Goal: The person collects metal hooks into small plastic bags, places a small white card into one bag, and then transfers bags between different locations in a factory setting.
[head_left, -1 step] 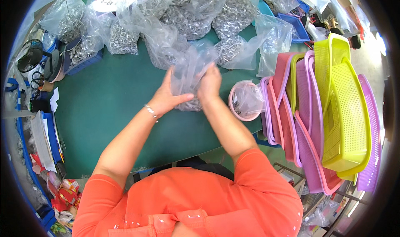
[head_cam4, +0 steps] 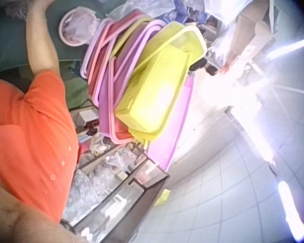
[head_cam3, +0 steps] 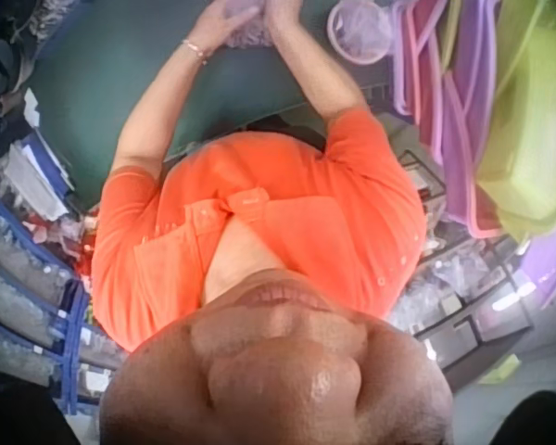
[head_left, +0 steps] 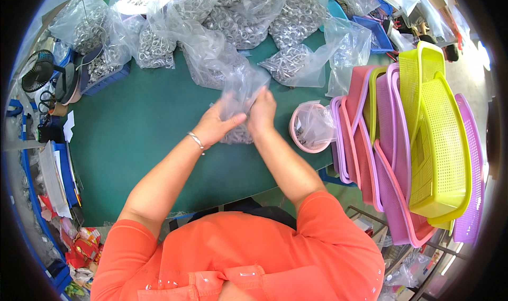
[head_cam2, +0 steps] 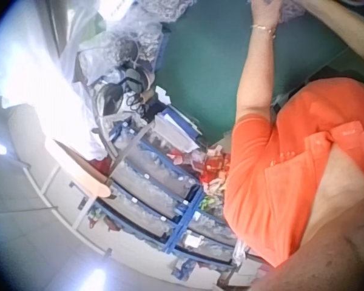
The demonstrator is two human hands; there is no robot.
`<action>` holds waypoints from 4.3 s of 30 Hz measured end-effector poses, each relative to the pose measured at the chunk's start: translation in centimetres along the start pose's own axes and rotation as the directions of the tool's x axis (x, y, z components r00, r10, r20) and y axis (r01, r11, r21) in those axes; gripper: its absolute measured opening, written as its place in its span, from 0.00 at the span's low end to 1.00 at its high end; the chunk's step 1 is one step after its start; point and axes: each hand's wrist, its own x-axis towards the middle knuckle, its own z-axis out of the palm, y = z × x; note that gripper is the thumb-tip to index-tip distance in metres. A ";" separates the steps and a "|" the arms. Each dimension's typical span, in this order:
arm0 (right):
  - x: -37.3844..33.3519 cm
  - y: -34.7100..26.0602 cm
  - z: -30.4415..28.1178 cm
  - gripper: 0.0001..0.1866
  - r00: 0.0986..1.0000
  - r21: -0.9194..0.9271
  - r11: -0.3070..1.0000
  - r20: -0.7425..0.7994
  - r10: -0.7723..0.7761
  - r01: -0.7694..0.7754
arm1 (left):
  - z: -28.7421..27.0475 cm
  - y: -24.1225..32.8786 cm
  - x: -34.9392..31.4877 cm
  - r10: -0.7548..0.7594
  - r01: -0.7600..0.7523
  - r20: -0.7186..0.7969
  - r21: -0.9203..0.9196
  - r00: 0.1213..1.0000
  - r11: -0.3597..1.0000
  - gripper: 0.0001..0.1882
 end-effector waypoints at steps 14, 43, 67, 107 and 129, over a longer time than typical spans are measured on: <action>17.2 -4.2 -7.3 0.20 0.930 -0.442 0.874 -0.194 -0.312 0.201 | 1.3 2.9 2.6 0.047 -0.088 -0.166 -0.248 0.985 0.965 0.16; -20.0 -12.2 2.9 0.08 0.673 -0.095 0.818 0.625 -0.395 0.568 | 0.6 5.2 -13.5 0.383 -0.440 0.257 0.221 0.887 0.870 0.51; -16.9 -10.5 -5.7 0.39 0.303 -0.290 -0.100 0.942 0.146 0.952 | -6.9 -4.8 -22.4 0.203 -0.160 -0.383 0.140 0.901 0.977 0.14; -2.5 -8.2 1.2 0.14 0.959 -0.463 0.858 0.058 0.279 -0.222 | 0.2 4.5 -6.6 0.006 0.019 -0.184 0.135 0.983 0.991 0.34; -3.8 -17.0 -2.7 0.05 0.168 -0.204 -0.642 0.979 -0.118 0.739 | -1.2 9.5 -0.5 -0.077 -0.026 -0.215 -0.436 0.974 0.899 0.26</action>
